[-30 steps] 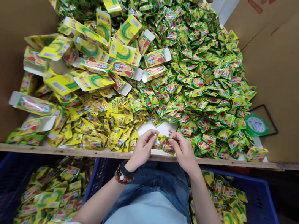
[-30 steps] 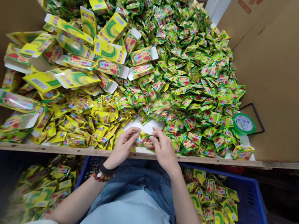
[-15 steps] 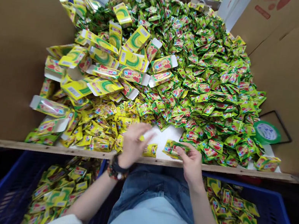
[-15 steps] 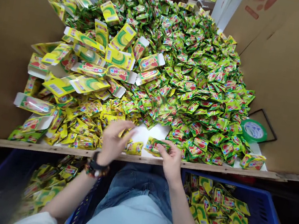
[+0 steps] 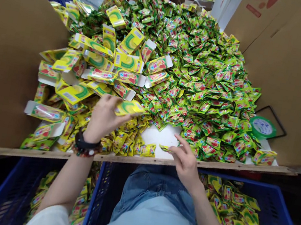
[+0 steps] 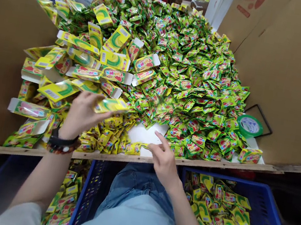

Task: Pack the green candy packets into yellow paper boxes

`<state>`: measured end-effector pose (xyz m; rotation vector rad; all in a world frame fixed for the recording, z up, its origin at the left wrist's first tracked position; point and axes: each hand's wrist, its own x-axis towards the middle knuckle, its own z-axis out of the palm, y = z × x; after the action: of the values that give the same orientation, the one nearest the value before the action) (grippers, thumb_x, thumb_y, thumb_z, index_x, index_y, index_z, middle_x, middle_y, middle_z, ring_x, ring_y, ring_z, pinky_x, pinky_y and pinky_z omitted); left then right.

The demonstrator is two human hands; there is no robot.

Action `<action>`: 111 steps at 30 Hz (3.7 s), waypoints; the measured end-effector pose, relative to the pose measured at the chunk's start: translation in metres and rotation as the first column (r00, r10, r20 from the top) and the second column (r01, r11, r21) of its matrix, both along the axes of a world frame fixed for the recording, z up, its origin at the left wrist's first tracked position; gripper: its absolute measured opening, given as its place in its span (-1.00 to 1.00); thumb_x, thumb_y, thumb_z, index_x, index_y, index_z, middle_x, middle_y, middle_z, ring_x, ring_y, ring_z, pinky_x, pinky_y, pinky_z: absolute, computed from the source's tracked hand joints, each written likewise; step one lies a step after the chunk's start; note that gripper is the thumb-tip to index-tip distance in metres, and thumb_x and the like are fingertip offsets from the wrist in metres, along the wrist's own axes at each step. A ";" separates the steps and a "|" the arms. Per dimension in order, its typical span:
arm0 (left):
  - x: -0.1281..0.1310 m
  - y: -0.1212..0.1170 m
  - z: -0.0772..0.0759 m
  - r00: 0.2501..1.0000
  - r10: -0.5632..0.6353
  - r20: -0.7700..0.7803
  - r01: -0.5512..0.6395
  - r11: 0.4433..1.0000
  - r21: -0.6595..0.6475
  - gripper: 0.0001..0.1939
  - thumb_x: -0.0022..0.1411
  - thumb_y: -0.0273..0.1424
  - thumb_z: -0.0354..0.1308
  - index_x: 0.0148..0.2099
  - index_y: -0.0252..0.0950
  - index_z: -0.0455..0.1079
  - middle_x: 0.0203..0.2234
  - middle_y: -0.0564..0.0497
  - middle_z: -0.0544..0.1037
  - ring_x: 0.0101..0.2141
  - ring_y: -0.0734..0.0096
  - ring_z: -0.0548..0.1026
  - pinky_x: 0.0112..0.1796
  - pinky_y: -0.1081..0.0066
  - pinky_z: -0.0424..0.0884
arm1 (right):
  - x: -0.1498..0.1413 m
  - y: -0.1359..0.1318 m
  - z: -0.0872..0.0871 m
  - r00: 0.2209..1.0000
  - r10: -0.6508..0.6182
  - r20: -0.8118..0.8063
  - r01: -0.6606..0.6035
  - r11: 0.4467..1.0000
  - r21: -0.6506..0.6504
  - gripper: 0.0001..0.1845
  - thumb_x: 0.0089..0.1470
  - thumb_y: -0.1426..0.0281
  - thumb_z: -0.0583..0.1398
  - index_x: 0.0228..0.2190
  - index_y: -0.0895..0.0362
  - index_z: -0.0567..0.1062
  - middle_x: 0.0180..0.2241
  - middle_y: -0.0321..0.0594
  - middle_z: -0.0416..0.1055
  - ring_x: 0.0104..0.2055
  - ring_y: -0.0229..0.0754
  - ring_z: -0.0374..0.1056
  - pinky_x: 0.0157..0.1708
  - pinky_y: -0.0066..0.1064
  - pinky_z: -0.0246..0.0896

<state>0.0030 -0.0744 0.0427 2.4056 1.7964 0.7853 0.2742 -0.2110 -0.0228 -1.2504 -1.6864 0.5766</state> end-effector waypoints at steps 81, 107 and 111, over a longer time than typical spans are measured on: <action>0.141 -0.127 -0.134 0.812 -0.276 0.514 0.244 0.961 0.129 -0.57 0.30 -0.28 -0.08 0.17 -0.33 0.05 -0.16 -0.18 0.34 -0.19 0.18 0.40 -0.23 0.20 0.41 | -0.014 -0.010 -0.008 0.998 0.068 -0.003 -0.068 0.996 -0.054 -0.57 0.26 0.37 0.09 0.13 0.15 0.43 0.03 -0.06 0.50 0.03 -0.04 0.49 0.03 -0.26 0.44; 0.120 -0.115 -0.114 0.522 -0.395 0.756 0.636 0.771 -0.036 -0.40 0.17 -0.19 0.13 0.21 -0.26 0.12 -0.05 -0.13 0.36 -0.10 0.17 0.39 -0.04 0.16 0.37 | 0.031 -0.008 0.016 0.928 0.332 0.172 -0.331 0.943 -0.034 -0.64 0.23 0.41 0.15 0.04 0.03 0.51 0.06 -0.08 0.49 0.09 -0.08 0.44 0.03 -0.29 0.42; 0.118 -0.113 -0.111 0.513 -0.413 0.753 0.696 0.714 -0.083 -0.39 0.11 -0.26 0.11 0.20 -0.27 0.12 -0.03 -0.15 0.39 -0.08 0.14 0.41 -0.03 0.14 0.37 | 0.029 -0.006 0.026 0.870 0.271 0.411 -0.303 0.953 0.014 -0.71 0.23 0.37 0.14 -0.05 0.07 0.56 -0.08 -0.08 0.58 -0.10 -0.11 0.55 -0.20 -0.38 0.51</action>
<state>0.1213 -0.1875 -0.0687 1.8436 0.6872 0.9457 0.3034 -0.2172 0.0036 -1.1202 -2.2493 0.4366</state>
